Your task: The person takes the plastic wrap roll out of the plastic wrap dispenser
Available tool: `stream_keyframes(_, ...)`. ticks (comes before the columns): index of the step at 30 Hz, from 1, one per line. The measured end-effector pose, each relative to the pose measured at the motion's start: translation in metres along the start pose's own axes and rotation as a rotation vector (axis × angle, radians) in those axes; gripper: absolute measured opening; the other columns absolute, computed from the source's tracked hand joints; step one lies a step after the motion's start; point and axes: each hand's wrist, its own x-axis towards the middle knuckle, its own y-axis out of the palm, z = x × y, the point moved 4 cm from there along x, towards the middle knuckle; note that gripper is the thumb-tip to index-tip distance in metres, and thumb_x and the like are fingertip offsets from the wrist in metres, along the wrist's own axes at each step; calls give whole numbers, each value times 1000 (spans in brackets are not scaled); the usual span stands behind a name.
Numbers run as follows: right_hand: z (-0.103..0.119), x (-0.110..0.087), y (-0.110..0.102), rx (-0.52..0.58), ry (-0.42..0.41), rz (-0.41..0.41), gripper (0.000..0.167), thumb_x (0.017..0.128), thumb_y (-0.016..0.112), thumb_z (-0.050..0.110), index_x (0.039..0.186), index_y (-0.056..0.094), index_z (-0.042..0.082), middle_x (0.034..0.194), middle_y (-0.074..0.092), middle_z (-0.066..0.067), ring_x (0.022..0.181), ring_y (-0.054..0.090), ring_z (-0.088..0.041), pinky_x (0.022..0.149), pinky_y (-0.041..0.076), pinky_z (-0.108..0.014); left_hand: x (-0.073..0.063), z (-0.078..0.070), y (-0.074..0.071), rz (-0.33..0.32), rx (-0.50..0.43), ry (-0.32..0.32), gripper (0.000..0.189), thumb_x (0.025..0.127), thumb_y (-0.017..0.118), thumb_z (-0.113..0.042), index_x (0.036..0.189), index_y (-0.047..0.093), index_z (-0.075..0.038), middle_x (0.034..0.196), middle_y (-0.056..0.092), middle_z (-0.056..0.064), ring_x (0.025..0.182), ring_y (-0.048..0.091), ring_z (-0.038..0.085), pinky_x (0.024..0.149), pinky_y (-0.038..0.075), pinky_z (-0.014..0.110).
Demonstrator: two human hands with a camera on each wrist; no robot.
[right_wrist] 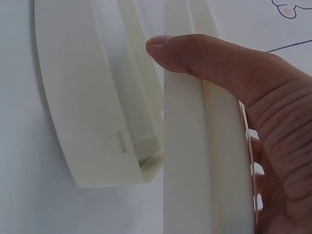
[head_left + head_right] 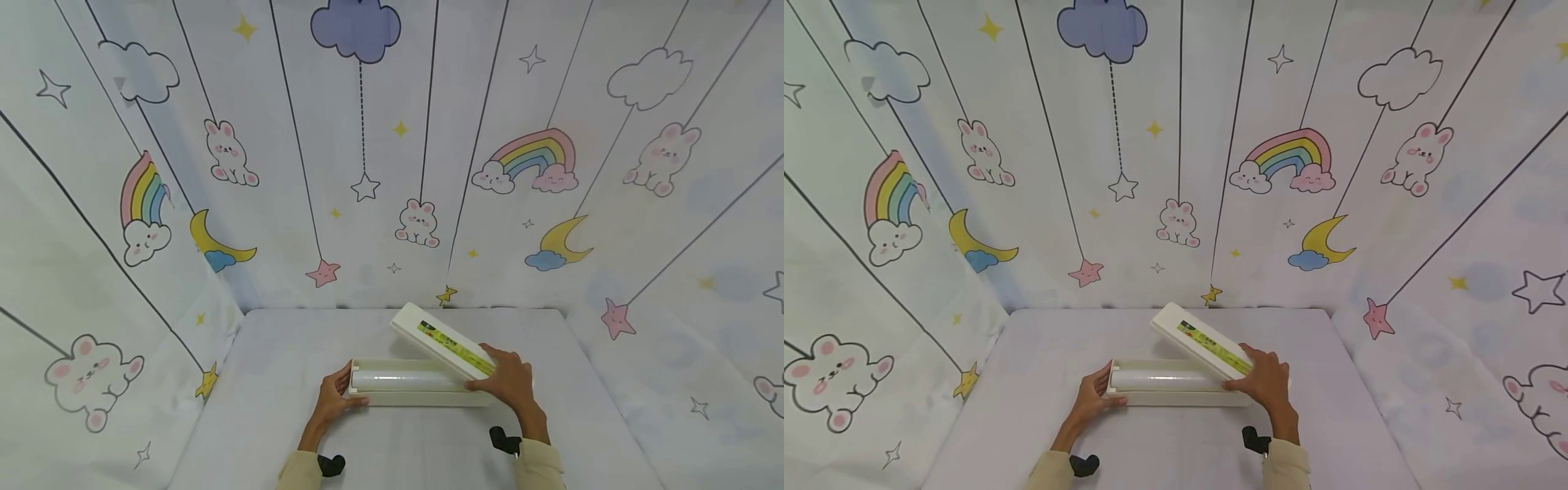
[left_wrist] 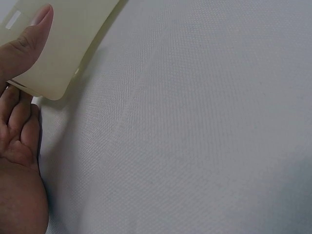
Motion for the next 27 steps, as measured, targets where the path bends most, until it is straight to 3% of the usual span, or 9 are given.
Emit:
stream_keyframes(8,-5,0,1,-19,4,-12,96,63,99,60,146,71,20,113,83,-8,90,61,-22,71,35,-39,-2,-8,1,-17,36,40,105,74,102,-9,160,45,10,161,50,32,149,54,47,120,48,18)
stream_keyframes(16,-4,-5,-3,6,23,-24,94,65,100,55,147,71,19,115,83,-10,92,62,-25,73,36,-42,-2,-4,1,-13,15,-17,107,74,101,-8,162,43,7,165,49,27,153,49,48,126,45,27)
stream_keyframes(21,-2,-8,-4,19,42,-13,91,66,100,52,147,70,22,117,83,-10,94,61,-26,75,38,-45,-2,-2,0,-5,24,21,107,74,102,-10,161,43,10,163,48,32,151,53,46,121,47,18)
stream_keyframes(27,-4,-10,-3,9,51,-26,92,67,100,52,148,69,21,119,82,-11,95,60,-28,77,40,-48,0,3,0,10,-17,3,110,73,103,-14,163,43,6,164,50,27,152,56,32,119,46,13)
